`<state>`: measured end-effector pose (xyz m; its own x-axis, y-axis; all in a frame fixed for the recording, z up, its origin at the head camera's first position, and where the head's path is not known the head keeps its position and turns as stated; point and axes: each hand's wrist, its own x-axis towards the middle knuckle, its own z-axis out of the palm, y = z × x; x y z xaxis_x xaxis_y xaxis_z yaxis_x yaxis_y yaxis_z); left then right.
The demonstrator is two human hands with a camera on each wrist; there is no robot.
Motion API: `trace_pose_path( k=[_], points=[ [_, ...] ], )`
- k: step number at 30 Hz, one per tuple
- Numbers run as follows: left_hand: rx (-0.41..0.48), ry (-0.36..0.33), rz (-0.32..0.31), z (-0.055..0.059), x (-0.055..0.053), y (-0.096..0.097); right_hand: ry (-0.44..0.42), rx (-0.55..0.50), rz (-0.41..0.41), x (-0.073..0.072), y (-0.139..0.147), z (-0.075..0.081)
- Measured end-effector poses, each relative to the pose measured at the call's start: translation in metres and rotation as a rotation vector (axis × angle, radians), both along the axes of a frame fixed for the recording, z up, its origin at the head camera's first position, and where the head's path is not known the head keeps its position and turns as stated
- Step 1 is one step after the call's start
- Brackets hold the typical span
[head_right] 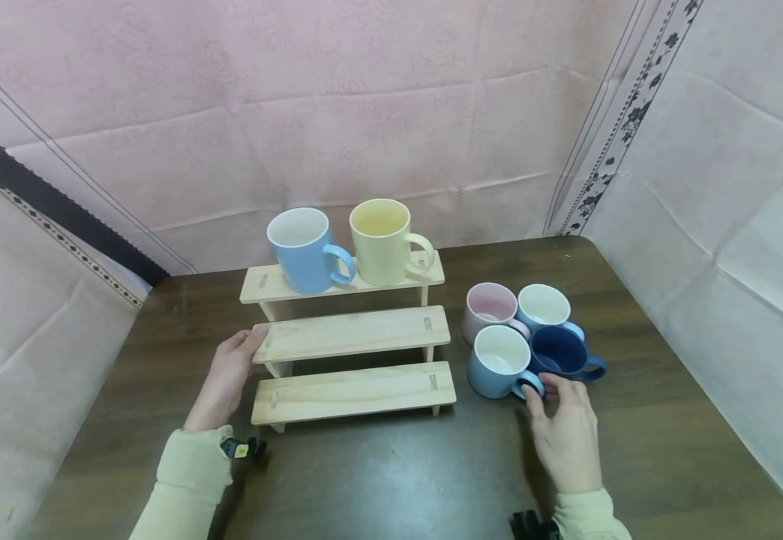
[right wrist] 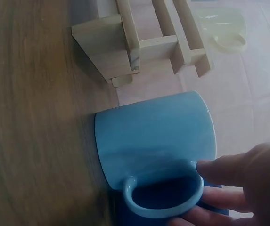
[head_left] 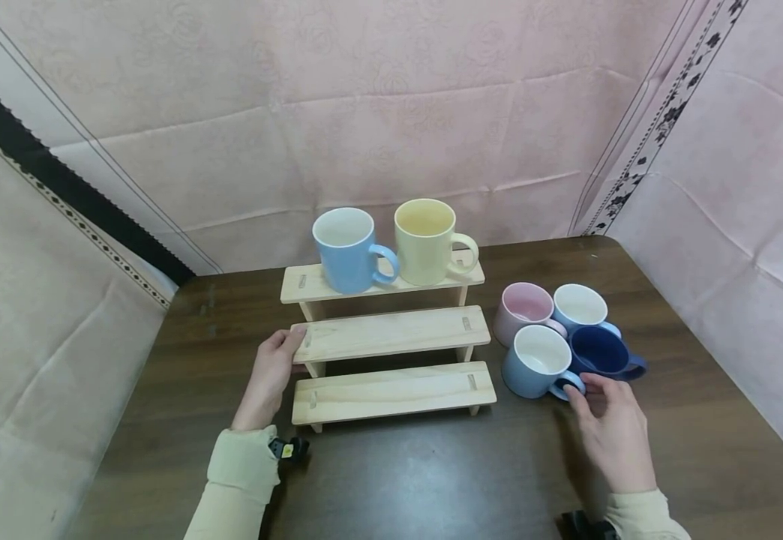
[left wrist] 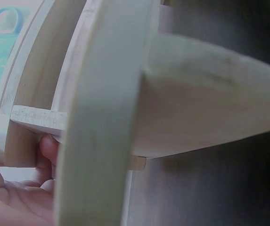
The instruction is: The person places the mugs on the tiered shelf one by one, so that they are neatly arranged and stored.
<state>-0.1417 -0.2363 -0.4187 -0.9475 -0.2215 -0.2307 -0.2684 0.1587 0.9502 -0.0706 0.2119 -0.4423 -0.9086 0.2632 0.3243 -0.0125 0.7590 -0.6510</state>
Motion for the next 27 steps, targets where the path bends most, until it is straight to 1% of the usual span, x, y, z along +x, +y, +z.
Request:
trace_pose_path(
  k=[7, 11, 18, 20, 24, 27],
  points=[
    [-0.003, -0.005, 0.000, 0.000, 0.000, 0.000, -0.019, 0.006, 0.030, -0.002, -0.006, -0.003],
    [-0.002, -0.006, 0.001, 0.001, -0.001, 0.000, -0.041, -0.001, 0.034, -0.003, -0.008, -0.005],
    [0.014, -0.007, 0.006, 0.001, 0.000, 0.001, -0.007, -0.015, 0.045, -0.008, -0.008, -0.008],
    [0.012, -0.008, 0.005, 0.001, 0.000, 0.001, -0.010, -0.019, 0.031, -0.008, -0.008, -0.009],
    [0.009, -0.010, 0.005, 0.001, 0.000, 0.001, -0.044, -0.031, -0.013, -0.009, -0.008, -0.010],
    [0.008, -0.009, 0.004, 0.001, -0.001, 0.001, -0.038, -0.039, -0.033, -0.009, -0.009, -0.010]
  ],
)
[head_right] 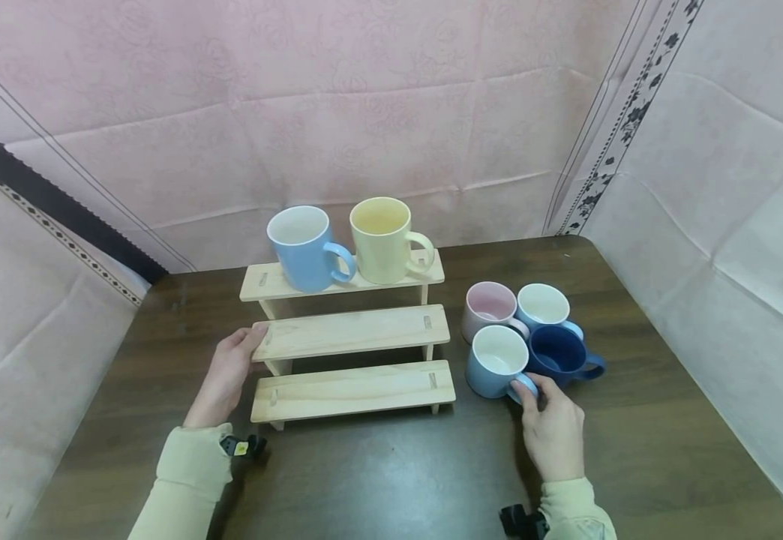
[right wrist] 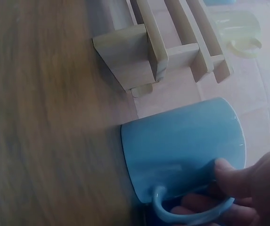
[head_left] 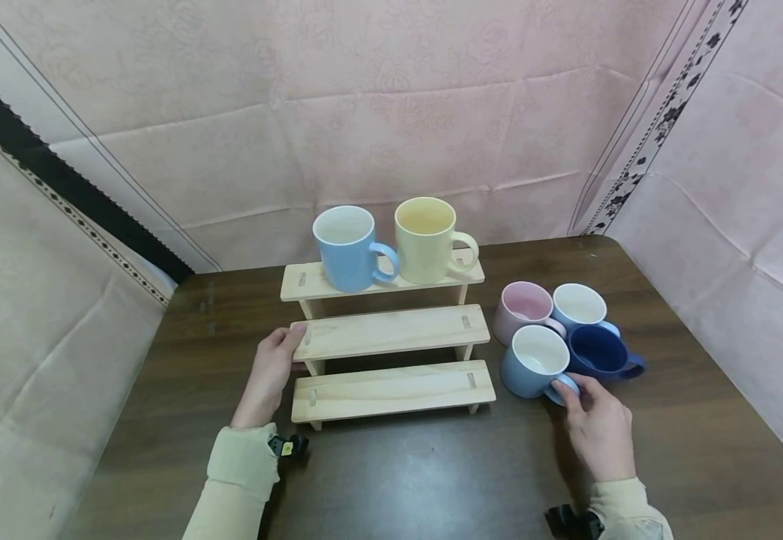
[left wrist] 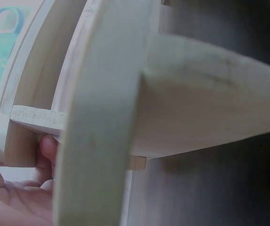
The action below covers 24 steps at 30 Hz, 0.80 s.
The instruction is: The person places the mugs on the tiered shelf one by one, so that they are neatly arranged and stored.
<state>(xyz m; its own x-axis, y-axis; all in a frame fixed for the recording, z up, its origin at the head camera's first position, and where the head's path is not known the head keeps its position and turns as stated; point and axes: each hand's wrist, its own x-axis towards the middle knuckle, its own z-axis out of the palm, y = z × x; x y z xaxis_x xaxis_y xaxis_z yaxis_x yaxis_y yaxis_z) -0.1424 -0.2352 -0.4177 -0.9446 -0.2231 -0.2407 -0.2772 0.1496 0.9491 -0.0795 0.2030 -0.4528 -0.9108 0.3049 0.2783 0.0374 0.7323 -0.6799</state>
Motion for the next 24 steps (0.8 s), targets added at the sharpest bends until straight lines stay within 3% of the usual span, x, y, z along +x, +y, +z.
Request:
trace_pose_path(
  k=[12, 24],
  points=[
    [-0.004, 0.014, -0.005, -0.0015, 0.0005, -0.0008, 0.042, 0.002, -0.074, -0.0006, -0.0029, 0.0013],
    [-0.013, 0.014, -0.010, -0.0021, 0.0004, -0.0018, 0.037, -0.003, -0.092, 0.0035, -0.0020, 0.0056]
  ],
)
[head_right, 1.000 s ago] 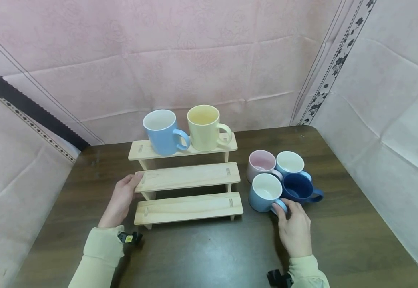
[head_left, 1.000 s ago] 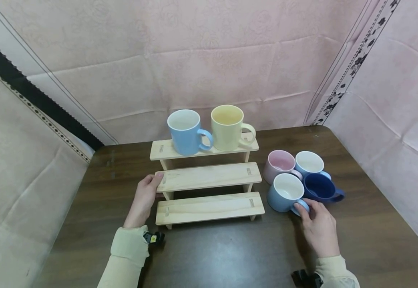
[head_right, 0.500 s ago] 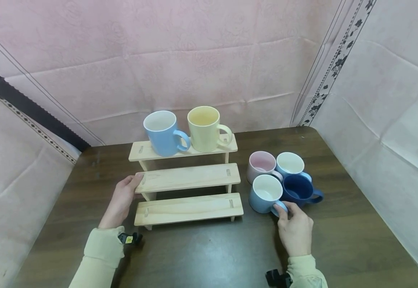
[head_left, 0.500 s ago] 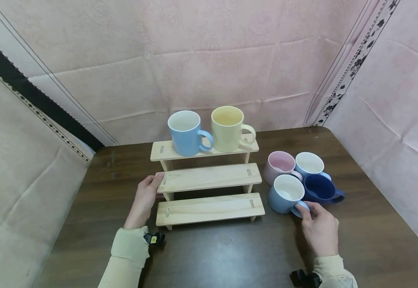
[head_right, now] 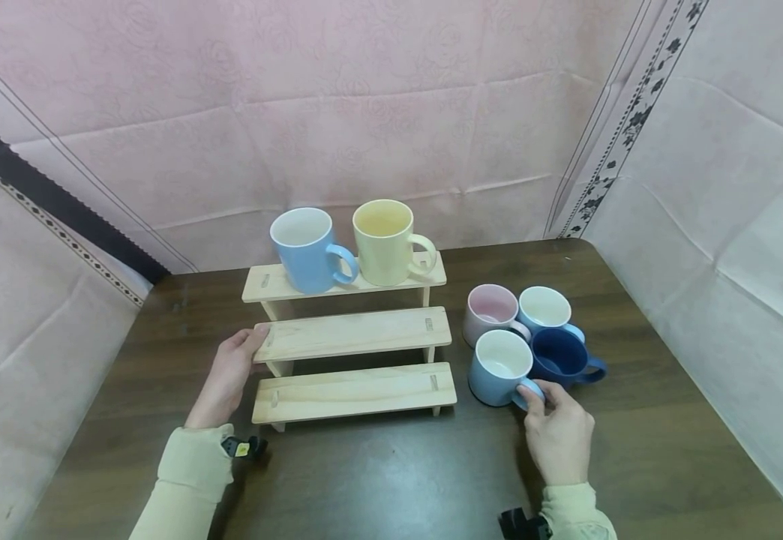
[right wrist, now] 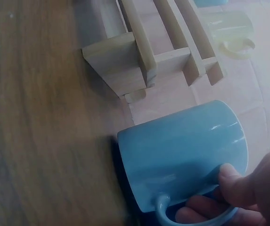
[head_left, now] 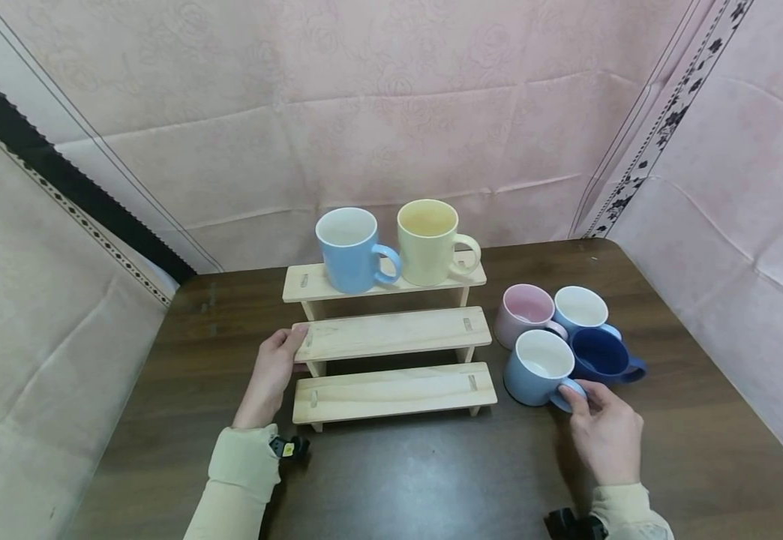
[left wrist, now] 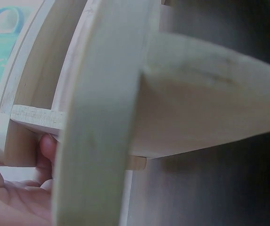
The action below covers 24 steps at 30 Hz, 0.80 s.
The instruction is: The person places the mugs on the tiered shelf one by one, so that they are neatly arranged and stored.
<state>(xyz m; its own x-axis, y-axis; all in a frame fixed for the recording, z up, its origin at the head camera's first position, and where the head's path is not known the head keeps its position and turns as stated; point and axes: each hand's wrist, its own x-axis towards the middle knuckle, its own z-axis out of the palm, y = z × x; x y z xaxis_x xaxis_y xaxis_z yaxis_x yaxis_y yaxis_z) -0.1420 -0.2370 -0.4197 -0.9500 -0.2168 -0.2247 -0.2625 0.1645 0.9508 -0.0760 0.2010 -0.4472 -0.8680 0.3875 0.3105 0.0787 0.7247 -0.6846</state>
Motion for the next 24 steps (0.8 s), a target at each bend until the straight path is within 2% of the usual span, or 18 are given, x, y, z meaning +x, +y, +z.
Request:
trace_pose_path(
  k=[10, 19, 24],
  points=[
    [0.002, 0.010, 0.004, 0.000, 0.000, 0.000, 0.097, 0.046, 0.003, 0.006, 0.001, 0.016],
    [0.004, 0.011, 0.007, -0.001, 0.000, 0.000, 0.129, 0.035, -0.001, 0.016, 0.002, 0.039],
    [0.004, 0.013, -0.002, -0.001, 0.000, 0.000, 0.103, 0.029, -0.004, 0.019, 0.000, 0.051]
  ],
)
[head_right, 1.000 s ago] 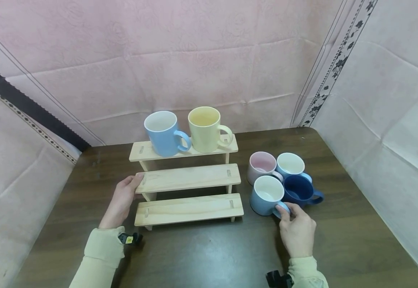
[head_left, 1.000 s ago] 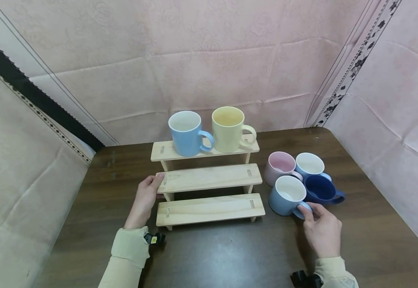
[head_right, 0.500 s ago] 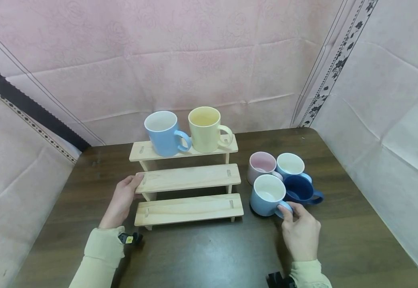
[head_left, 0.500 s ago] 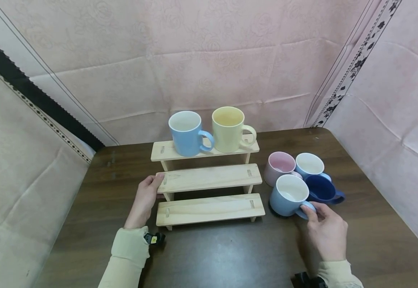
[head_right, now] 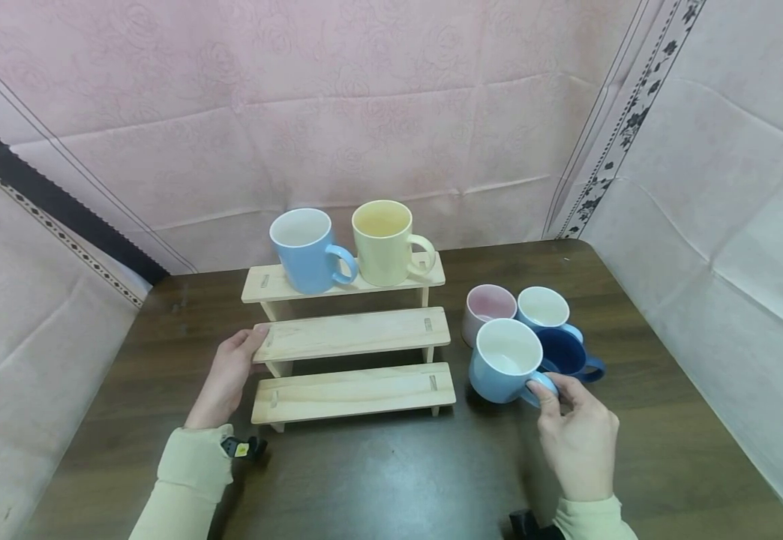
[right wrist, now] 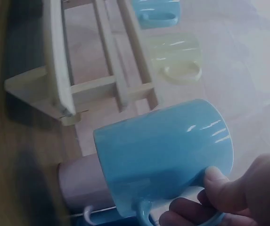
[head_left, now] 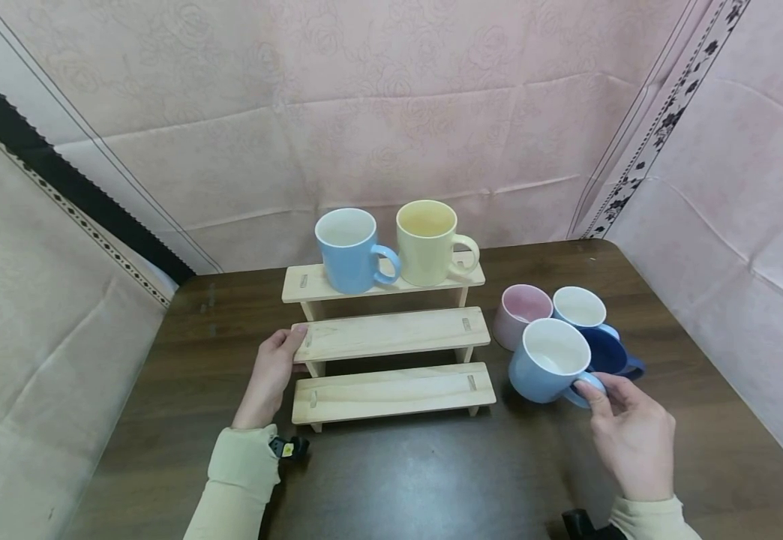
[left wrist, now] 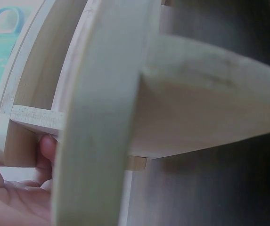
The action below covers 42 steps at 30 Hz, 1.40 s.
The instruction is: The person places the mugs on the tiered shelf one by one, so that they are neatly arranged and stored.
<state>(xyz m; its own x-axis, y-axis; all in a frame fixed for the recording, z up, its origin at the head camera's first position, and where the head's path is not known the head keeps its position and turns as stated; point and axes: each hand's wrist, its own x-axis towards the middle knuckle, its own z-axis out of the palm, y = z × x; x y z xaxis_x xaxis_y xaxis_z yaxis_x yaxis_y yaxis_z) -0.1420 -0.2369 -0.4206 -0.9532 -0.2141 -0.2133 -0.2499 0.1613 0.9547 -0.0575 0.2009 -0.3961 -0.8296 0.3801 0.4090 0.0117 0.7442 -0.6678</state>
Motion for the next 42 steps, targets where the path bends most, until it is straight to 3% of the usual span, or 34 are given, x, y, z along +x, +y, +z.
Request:
trace_pose_path(
  k=[5, 20, 31, 42],
  points=[
    [-0.004, -0.003, 0.004, 0.000, -0.001, 0.000, -0.002, -0.005, 0.021, 0.000, -0.004, 0.011],
    [0.012, 0.005, 0.006, 0.002, -0.002, 0.000, 0.067, -0.016, 0.184, -0.009, -0.029, 0.035],
    [-0.008, -0.021, 0.010, 0.003, -0.001, -0.001, 0.137, -0.032, 0.340, -0.021, -0.061, 0.041],
    [-0.010, -0.018, 0.014, 0.002, 0.000, 0.000, 0.108, -0.098, 0.465, -0.038, -0.097, 0.037]
  ],
)
